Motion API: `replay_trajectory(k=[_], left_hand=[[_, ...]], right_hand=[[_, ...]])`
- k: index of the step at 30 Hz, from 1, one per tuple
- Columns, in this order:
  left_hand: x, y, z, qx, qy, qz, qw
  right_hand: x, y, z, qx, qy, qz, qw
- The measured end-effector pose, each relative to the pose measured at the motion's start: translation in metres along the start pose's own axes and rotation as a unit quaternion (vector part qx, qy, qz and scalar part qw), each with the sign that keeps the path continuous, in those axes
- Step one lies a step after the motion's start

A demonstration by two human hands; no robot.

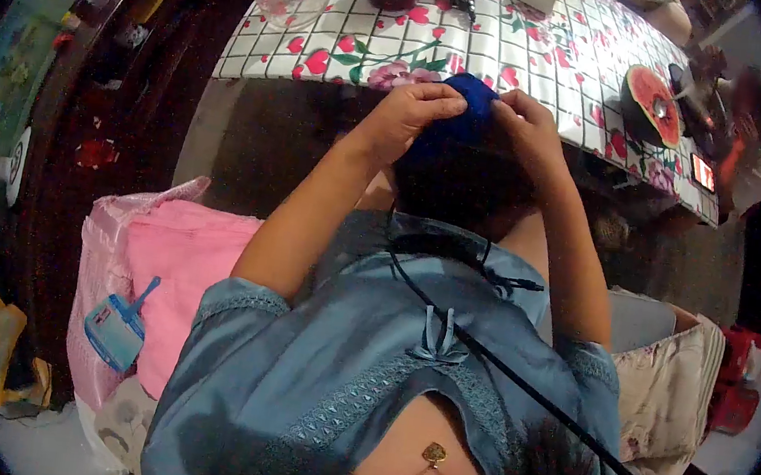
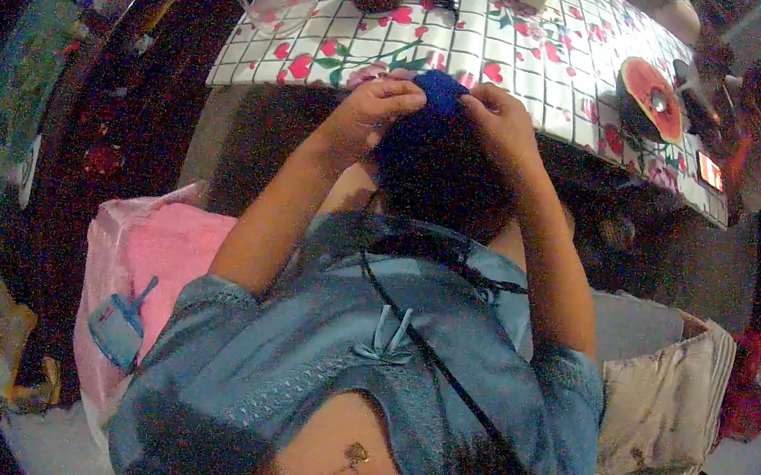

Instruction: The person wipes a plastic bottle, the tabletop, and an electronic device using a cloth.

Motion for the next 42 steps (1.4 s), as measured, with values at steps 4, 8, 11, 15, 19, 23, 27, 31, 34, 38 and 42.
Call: replay_trajectory(k=[4,8,11,15,19,23,27,31,34,38,42], left_hand=[[-0.026,0.009,0.017,0.046,0.093,-0.105,0.989],[-0.057,0.018,0.042,0.082,0.164,-0.145,0.972],[-0.071,0.046,0.055,0.116,0.2,-0.154,0.961],[-0.121,0.103,0.041,0.173,0.372,-0.33,0.85],[-0.108,0.12,0.021,0.282,0.508,-0.583,0.568],[-0.132,0.046,-0.058,0.088,0.42,-0.652,0.625],[-0.104,0.017,-0.082,-0.021,0.47,-0.697,0.541],[-0.075,0.012,-0.111,0.024,0.388,-0.761,0.52],[-0.062,0.01,-0.113,0.066,0.305,-0.777,0.547],[-0.093,0.015,-0.081,0.102,0.322,-0.786,0.518],[-0.174,0.038,-0.012,0.045,0.429,-0.746,0.507]], right_hand=[[-0.016,-0.056,0.02,-0.118,0.109,0.219,0.962],[-0.032,-0.043,0.016,-0.066,0.112,-0.05,0.99],[-0.027,-0.062,0.007,-0.126,0.12,0.0,0.985],[-0.019,-0.063,-0.034,-0.139,0.159,0.037,0.977],[-0.02,-0.055,-0.071,-0.282,0.24,0.372,0.851],[-0.011,-0.035,-0.066,-0.285,0.192,0.445,0.827],[-0.048,-0.011,-0.066,-0.29,0.236,0.592,0.714],[-0.058,0.006,-0.061,-0.208,0.236,0.596,0.739],[-0.058,0.009,-0.056,-0.191,0.244,0.602,0.736],[-0.064,0.028,-0.076,-0.192,0.207,0.584,0.761],[-0.058,0.005,-0.063,-0.215,0.201,0.616,0.731]])
Point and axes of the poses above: each hand's wrist, its own z-axis away from the middle knuckle, its own x-axis out of the palm, y = z × x, the point moved 10 cm from there along -z, towards the middle knuckle, and after that the axes turned 7 degrees about -x, right-handed, at the moved point
